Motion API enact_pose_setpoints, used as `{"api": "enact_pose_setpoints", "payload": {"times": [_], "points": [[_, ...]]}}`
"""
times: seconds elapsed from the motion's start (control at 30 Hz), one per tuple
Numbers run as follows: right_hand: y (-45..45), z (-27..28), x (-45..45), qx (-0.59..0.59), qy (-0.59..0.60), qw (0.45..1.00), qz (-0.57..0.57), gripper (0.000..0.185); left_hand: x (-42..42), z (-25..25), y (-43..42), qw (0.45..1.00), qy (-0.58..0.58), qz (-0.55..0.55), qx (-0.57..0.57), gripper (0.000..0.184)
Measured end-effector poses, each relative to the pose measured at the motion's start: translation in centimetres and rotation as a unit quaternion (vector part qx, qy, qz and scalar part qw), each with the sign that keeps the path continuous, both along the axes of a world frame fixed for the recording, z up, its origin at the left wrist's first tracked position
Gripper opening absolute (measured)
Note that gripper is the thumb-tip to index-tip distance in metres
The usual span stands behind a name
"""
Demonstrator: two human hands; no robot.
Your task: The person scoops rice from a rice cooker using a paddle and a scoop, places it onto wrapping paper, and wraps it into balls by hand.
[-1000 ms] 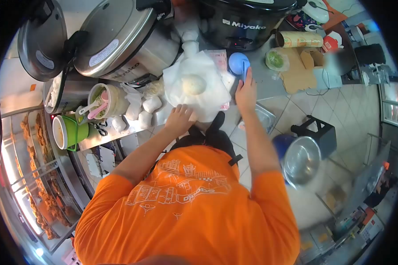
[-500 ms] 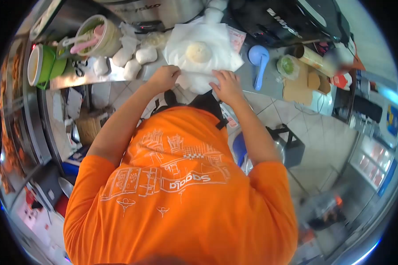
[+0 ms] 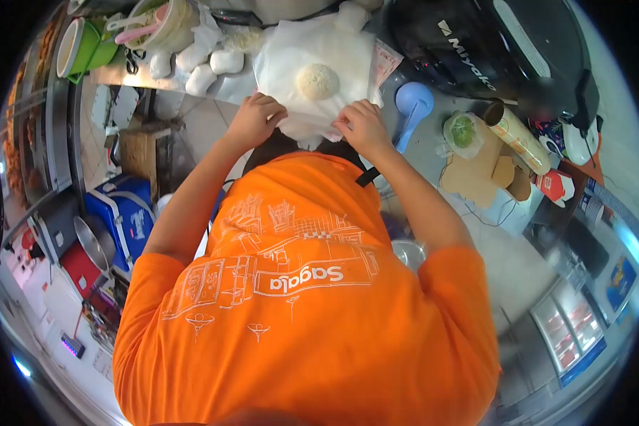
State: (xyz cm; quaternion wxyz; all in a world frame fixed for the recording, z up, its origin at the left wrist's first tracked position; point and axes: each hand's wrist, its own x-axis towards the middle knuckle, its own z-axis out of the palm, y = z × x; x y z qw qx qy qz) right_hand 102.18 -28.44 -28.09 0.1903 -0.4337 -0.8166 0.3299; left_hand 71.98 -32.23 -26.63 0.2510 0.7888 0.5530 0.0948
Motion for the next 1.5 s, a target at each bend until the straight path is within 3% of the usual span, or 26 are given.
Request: {"api": "enact_pose_setpoints", "payload": {"times": [0.07, 0.2, 0.37, 0.43, 0.5, 0.57, 0.6, 0.67, 0.7, 0.77, 0.9, 0.97, 1.03, 1.07, 1.1, 1.13, 1.17, 1.2, 1.3, 1.5], "points": [[0.4, 0.1, -0.3, -0.024, -0.009, 1.000, 0.016, 0.017, 0.3, -0.6, -0.4, 0.995, -0.046, 0.085, -0.018, 0.012], [0.7, -0.6, -0.7, -0.088, 0.032, 0.995, 0.021, 0.020, 0.5, -0.4, -0.5, 0.992, -0.044, 0.114, -0.035, 0.013], [1.3, -1.1, 0.8, -0.094, 0.041, 0.994, 0.039, 0.015, 1.4, 1.1, -0.2, 0.991, 0.015, 0.123, 0.054, 0.014], [1.5, -0.4, 1.3, 0.018, 0.024, 0.995, 0.100, 0.011, 1.7, 0.6, -0.8, 0.983, 0.036, 0.172, 0.046, 0.014], [1.4, -0.3, 1.9, 0.032, 0.022, 0.994, 0.105, 0.011, 2.0, -0.5, -1.5, 0.974, 0.058, 0.215, 0.035, 0.014], [1.4, -0.2, 2.4, 0.045, 0.019, 0.993, 0.106, 0.011, 2.6, -2.0, -2.0, 0.904, -0.128, 0.403, -0.062, 0.015], [1.5, 0.3, 2.6, 0.063, 0.016, 0.992, 0.109, 0.010, 2.6, -3.4, -2.5, 0.903, -0.128, 0.404, -0.066, 0.015], [1.7, 0.8, 3.0, 0.081, 0.015, 0.990, 0.112, 0.009, 2.0, -5.7, -3.0, 0.731, -0.418, 0.467, -0.269, 0.016], [1.7, 1.1, 3.3, 0.088, 0.011, 0.988, 0.124, 0.009, 1.7, -5.3, -3.2, 0.732, -0.417, 0.467, -0.269, 0.016], [1.8, 1.2, 3.6, 0.095, 0.006, 0.987, 0.133, 0.009, 1.5, -3.4, -3.5, 0.884, -0.268, 0.345, -0.166, 0.016], [1.8, -0.4, 3.9, 0.087, 0.017, 0.986, 0.142, 0.015, 2.7, -0.7, -4.0, 0.944, -0.193, 0.253, -0.086, 0.017], [2.6, -0.7, 3.4, 0.066, 0.017, 0.989, 0.131, 0.016, 3.7, 1.4, -3.2, 0.985, 0.013, 0.121, 0.125, 0.022], [3.6, 0.0, 2.5, -0.107, -0.062, 0.989, 0.078, 0.019, 3.8, 1.6, -2.2, 0.982, 0.004, 0.089, 0.164, 0.017], [4.2, -0.2, 2.1, -0.107, -0.063, 0.989, 0.078, 0.019, 4.0, 1.4, -1.8, 0.979, -0.008, 0.057, 0.198, 0.013], [5.1, -0.6, 1.5, -0.104, -0.069, 0.991, 0.039, 0.021, 4.3, 0.8, -1.3, 0.979, -0.010, 0.057, 0.197, 0.013], [6.1, -1.3, 1.1, -0.100, -0.075, 0.992, -0.001, 0.023, 4.6, 0.0, -0.6, 0.983, -0.065, 0.172, 0.029, 0.013], [6.9, -2.0, 0.7, -0.101, -0.077, 0.992, -0.001, 0.023, 4.8, -0.8, 0.1, 0.943, -0.116, 0.280, -0.141, 0.019], [7.7, -3.0, 0.2, -0.089, -0.076, 0.993, -0.024, 0.025, 4.9, -1.4, 0.9, 0.929, -0.156, 0.316, -0.113, 0.035], [9.1, -4.3, -1.0, -0.074, -0.100, 0.991, -0.040, 0.028, 4.4, -4.0, 3.7, 0.936, -0.106, 0.319, -0.110, 0.038], [9.1, -2.9, -2.8, -0.078, -0.248, 0.965, -0.026, 0.031, 5.2, -4.5, 6.6, 0.899, 0.031, 0.349, -0.261, 0.045]]}}
